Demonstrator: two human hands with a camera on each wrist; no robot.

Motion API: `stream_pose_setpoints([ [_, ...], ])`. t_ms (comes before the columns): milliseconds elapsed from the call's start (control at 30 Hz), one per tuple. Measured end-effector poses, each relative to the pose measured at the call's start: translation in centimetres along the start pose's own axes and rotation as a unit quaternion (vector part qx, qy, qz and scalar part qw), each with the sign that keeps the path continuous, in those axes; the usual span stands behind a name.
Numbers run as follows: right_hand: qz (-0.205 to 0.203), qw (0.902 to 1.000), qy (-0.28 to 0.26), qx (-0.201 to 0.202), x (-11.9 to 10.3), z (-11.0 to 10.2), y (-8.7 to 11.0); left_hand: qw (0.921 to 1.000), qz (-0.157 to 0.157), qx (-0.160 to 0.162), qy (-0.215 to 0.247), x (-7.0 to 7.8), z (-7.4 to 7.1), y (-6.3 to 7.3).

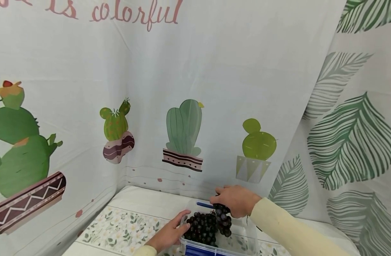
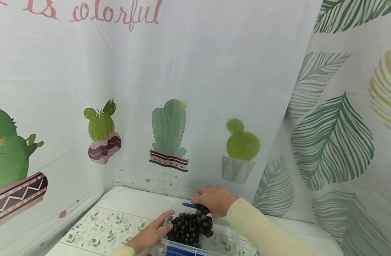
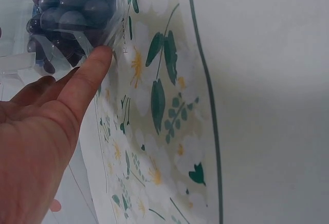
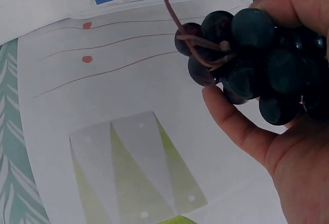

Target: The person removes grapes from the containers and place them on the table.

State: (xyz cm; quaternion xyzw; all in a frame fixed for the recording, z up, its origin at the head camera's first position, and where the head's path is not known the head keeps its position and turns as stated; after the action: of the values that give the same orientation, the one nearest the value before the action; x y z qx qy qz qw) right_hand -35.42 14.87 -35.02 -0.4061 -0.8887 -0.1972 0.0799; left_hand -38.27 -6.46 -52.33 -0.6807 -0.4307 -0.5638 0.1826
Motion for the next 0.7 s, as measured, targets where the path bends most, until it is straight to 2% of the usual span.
stream_pose_setpoints([
  [133, -0.004, 0.9996, 0.022, 0.018, -0.15, -0.27, 0.4, 1.0, 0.001, -0.001, 0.002, -0.1, 0.06, -0.11],
  [400, 0.007, 0.9973, 0.067, 0.027, -0.28, -0.31, 0.64, 1.0, 0.003, -0.005, 0.006, -0.39, 0.08, -0.1],
  [700, 0.026, 0.9985, 0.048, 0.011, 0.4, -0.3, 0.99, 1.0, 0.006, -0.004, 0.005, -0.04, 0.15, 0.05],
])
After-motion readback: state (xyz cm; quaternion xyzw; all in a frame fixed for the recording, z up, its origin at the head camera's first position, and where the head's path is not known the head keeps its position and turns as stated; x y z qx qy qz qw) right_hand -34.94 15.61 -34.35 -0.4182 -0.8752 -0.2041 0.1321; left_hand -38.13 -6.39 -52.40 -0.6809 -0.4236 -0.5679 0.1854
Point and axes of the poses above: each hand's wrist, its own y-axis away from the middle knuckle, its own z-axis out of the palm, x = y × z, the point moved 6 cm from there along -y, towards the middle knuckle, and after that the axes turned 10 degrees about -x, right-handed, at the moved point
